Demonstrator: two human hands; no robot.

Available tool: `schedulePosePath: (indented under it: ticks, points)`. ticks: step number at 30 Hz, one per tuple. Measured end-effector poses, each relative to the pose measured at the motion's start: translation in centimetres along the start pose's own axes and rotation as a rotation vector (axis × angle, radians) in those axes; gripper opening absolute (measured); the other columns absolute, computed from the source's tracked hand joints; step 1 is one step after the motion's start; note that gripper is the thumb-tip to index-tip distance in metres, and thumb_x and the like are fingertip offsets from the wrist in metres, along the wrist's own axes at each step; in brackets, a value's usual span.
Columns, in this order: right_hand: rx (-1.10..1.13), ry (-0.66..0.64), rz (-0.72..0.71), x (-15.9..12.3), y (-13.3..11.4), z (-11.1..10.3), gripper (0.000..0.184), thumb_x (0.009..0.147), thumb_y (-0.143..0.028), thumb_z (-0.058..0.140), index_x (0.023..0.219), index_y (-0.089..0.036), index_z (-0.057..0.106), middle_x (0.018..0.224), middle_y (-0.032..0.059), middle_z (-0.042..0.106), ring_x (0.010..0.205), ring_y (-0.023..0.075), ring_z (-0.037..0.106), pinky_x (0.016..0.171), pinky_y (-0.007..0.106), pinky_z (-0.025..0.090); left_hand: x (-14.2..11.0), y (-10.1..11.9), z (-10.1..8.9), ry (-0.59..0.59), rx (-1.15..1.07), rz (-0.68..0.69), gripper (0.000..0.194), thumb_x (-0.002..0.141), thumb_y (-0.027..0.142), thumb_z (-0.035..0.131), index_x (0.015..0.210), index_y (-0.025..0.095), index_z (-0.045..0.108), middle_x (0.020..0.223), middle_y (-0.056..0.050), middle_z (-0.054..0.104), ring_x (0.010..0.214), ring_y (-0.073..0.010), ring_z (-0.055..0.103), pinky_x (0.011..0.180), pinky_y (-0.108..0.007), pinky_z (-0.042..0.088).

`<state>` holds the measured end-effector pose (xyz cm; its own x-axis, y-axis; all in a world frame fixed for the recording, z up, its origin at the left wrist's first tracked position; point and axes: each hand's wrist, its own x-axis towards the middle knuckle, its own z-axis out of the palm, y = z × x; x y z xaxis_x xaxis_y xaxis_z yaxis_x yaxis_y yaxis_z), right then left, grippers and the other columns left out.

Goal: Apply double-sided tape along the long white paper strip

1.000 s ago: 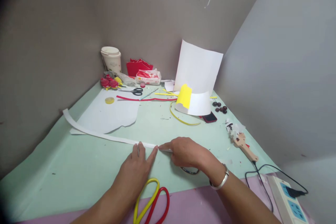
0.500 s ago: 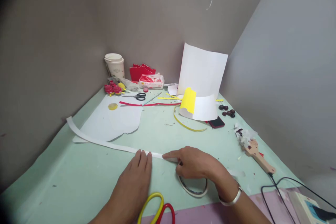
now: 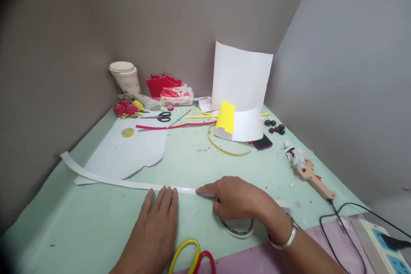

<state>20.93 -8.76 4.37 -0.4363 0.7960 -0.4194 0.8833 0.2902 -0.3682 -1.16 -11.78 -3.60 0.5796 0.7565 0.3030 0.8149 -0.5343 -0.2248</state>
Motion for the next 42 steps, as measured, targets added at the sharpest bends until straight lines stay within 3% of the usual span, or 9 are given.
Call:
schedulePosePath:
  ticks: [8, 15, 21, 26, 32, 38, 42]
  points:
    - [-0.022, 0.024, -0.015, 0.0, -0.1, 0.1, 0.063, 0.075, -0.017, 0.048, 0.134, -0.04, 0.05, 0.104, 0.0024, 0.073, 0.086, 0.023, 0.069, 0.07, 0.028, 0.047, 0.0, -0.7, -0.1, -0.019, -0.048, -0.006, 0.05, 0.073, 0.014, 0.047, 0.118, 0.002, 0.064, 0.125, -0.021, 0.062, 0.121, -0.0319, 0.052, 0.107, -0.049, 0.03]
    - [-0.046, 0.034, 0.009, 0.0, -0.5, 0.2, 0.063, 0.076, -0.017, 0.048, 0.135, -0.038, 0.05, 0.105, 0.0061, 0.073, 0.09, 0.026, 0.069, 0.072, 0.03, 0.046, 0.4, -1.4, -0.7, -0.099, -0.086, -0.025, 0.052, 0.077, 0.011, 0.046, 0.127, 0.014, 0.059, 0.124, -0.014, 0.064, 0.119, -0.0268, 0.054, 0.108, -0.049, 0.029]
    - [-0.12, 0.046, 0.015, -0.1, -0.7, 0.3, 0.062, 0.076, -0.019, 0.047, 0.135, -0.038, 0.05, 0.099, 0.0074, 0.074, 0.086, 0.0267, 0.069, 0.068, 0.031, 0.045, 1.1, -1.1, -0.6, -0.118, -0.06, -0.025, 0.051, 0.076, 0.007, 0.045, 0.123, 0.01, 0.062, 0.12, -0.016, 0.066, 0.115, -0.0285, 0.057, 0.106, -0.05, 0.034]
    - [-0.156, 0.048, 0.007, -0.2, -0.8, 0.4, 0.062, 0.077, -0.019, 0.046, 0.136, -0.037, 0.049, 0.099, 0.0085, 0.074, 0.085, 0.0267, 0.069, 0.067, 0.031, 0.045, 0.7, -1.3, -0.3, -0.096, -0.091, -0.029, 0.054, 0.076, 0.002, 0.041, 0.126, 0.012, 0.059, 0.129, -0.014, 0.061, 0.123, -0.0266, 0.052, 0.109, -0.05, 0.03]
    - [-0.165, 0.059, -0.009, -0.3, -0.9, 0.4, 0.063, 0.076, -0.019, 0.047, 0.137, -0.035, 0.047, 0.102, 0.0089, 0.073, 0.088, 0.0271, 0.069, 0.069, 0.031, 0.044, 1.1, -0.9, 0.0, -0.032, -0.196, 0.153, 0.058, 0.078, 0.003, 0.039, 0.135, 0.008, 0.049, 0.141, -0.013, 0.05, 0.131, -0.025, 0.044, 0.11, -0.041, 0.032]
    - [-0.099, 0.04, -0.045, -0.3, -0.4, 0.2, 0.062, 0.077, -0.017, 0.048, 0.136, -0.033, 0.049, 0.107, 0.0063, 0.072, 0.091, 0.024, 0.067, 0.071, 0.029, 0.043, 3.0, -0.8, -0.8, -0.22, -0.237, 0.241, 0.05, 0.08, 0.005, 0.043, 0.129, 0.006, 0.054, 0.134, -0.017, 0.055, 0.124, -0.027, 0.049, 0.101, -0.038, 0.04]
    - [-0.02, 0.054, -0.096, -0.3, 0.2, -0.4, 0.06, 0.079, -0.019, 0.049, 0.137, -0.032, 0.046, 0.098, 0.0042, 0.073, 0.081, 0.0211, 0.065, 0.064, 0.026, 0.04, 4.2, -1.0, -2.0, -0.35, -0.239, 0.216, 0.042, 0.08, 0.003, 0.042, 0.118, 0.007, 0.06, 0.105, -0.015, 0.064, 0.092, -0.0272, 0.059, 0.08, -0.042, 0.049]
